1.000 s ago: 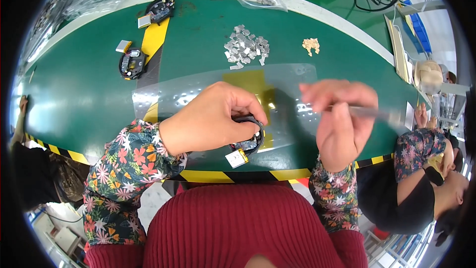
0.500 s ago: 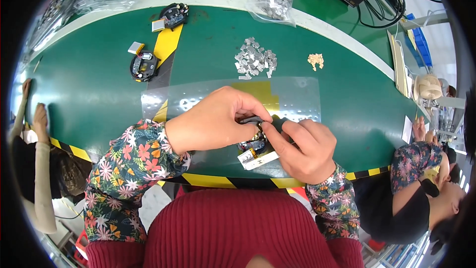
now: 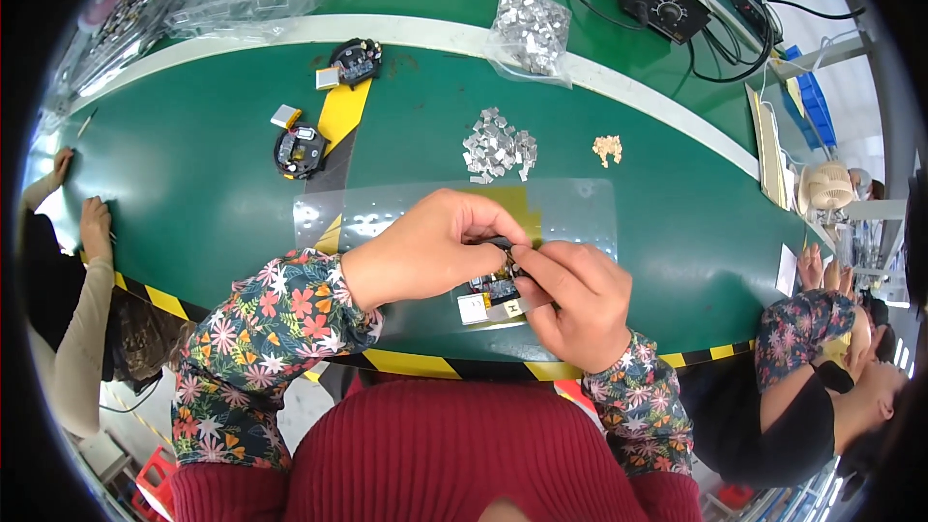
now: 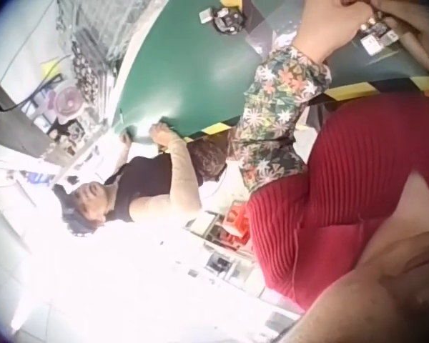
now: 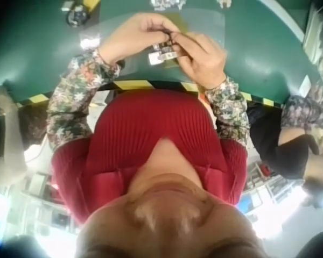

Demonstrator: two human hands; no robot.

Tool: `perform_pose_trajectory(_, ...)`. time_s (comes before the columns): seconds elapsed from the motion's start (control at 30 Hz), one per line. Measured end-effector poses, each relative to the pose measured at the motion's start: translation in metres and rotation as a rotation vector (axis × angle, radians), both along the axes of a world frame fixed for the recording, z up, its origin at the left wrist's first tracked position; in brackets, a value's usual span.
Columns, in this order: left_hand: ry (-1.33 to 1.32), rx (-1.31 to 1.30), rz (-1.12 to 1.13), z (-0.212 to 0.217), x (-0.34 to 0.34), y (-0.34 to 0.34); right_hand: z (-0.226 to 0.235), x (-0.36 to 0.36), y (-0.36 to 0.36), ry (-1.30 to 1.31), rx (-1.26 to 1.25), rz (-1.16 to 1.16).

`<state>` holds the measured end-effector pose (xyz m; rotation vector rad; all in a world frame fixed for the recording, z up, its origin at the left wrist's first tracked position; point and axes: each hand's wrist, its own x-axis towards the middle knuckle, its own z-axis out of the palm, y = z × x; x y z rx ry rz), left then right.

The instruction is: The person assembles components of a small electronic device by soldering small metal parts onto a PCB with a soldering iron and applying adhesive from a dispenser tube to electronic components, using tweezers to handle the small parts.

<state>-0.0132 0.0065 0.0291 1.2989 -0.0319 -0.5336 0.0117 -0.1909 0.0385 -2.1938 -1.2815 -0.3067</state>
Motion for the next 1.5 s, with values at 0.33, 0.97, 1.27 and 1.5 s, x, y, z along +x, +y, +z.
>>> perform_pose_trajectory(0.33,-0.182,0.013,0.084,-0.011,-0.006,-0.012,0.003,-0.013,0.001,0.827,0.266,-0.177)
perform_pose_trajectory(0.97,-0.809,1.535,0.560,0.030,0.013,0.098,0.016,0.047,-0.108,-0.086,0.012,-0.745)
perform_pose_trajectory(1.27,-0.815,1.606,0.504,0.014,0.030,0.096,0.000,0.056,-0.093,0.121,0.151,-0.695)
perform_pose_trajectory(1.5,-0.781,1.585,0.451,0.010,0.043,0.101,-0.007,0.060,-0.099,0.162,0.190,-0.675)
